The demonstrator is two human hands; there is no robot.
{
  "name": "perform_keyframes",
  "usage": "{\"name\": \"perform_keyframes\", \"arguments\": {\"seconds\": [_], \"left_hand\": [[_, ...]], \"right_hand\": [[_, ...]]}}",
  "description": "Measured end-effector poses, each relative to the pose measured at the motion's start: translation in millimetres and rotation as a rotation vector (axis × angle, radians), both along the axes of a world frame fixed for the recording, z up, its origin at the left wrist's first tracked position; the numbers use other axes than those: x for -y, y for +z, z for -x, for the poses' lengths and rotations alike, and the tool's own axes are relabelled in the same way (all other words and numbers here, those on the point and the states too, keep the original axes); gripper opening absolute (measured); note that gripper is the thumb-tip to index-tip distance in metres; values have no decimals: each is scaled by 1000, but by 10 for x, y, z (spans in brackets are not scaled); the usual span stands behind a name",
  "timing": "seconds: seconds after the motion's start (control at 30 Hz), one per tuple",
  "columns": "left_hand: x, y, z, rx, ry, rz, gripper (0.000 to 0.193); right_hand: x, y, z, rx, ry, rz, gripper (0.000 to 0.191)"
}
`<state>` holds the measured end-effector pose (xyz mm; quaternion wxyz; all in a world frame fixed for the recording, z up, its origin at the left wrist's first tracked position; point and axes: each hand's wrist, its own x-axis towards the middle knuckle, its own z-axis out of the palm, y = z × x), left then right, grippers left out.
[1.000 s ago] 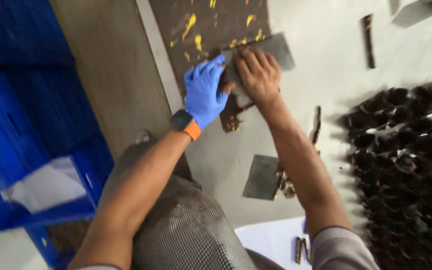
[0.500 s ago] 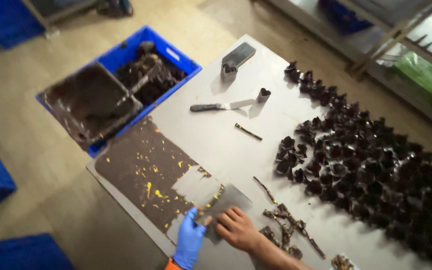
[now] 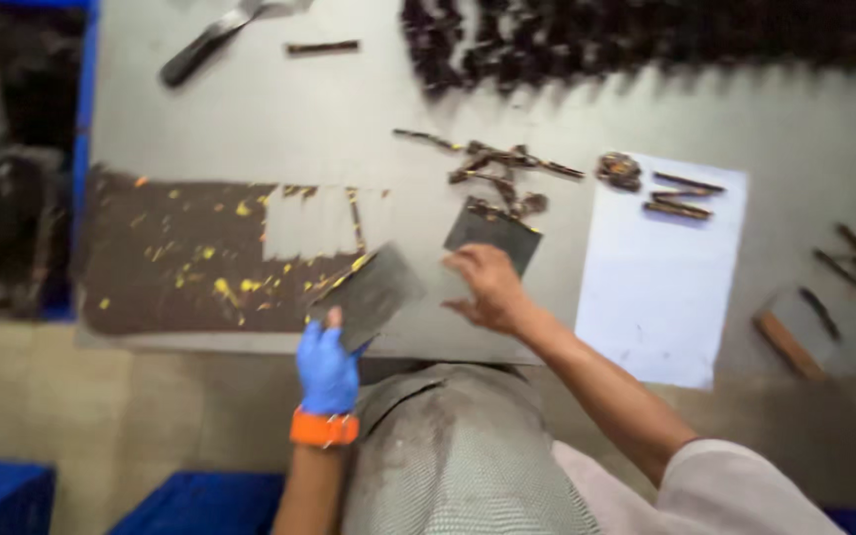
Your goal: The person repeatedly smooths small dark decorative items on a flat work surface using a rectangular sanding block. They handle the items one at a time, rubbing each piece against the block, then placing them aside on a white sheet. The person also smooths a larger flat board with the same block.
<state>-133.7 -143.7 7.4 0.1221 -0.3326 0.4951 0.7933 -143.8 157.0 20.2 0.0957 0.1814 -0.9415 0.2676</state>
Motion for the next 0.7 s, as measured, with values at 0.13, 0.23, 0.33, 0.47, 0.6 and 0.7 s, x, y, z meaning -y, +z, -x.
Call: {"name": "perform_keyframes", "arguments": {"seconds": [0.13, 0.23, 0.33, 0.47, 0.6, 0.7], "left_hand": [[502, 208, -175, 65, -225, -145, 29], [760, -11, -343, 34, -350, -224, 44], [855, -311, -411, 39, -430, -201, 48], [754, -429, -267, 109, -485, -212, 55], [662, -266, -145, 185, -568, -211, 44], [559, -161, -193, 184, -611, -193, 35]], "right_hand": [[-433, -47, 114, 353, -536, -94, 85], [-356, -127, 221, 412, -621, -222, 112], [-174, -30, 330, 415, -588, -306, 143], [-60, 220, 341, 577, -597, -351, 146], [162, 465, 112, 502, -565, -105, 125], [429, 613, -106, 491, -589, -372, 119]]}}
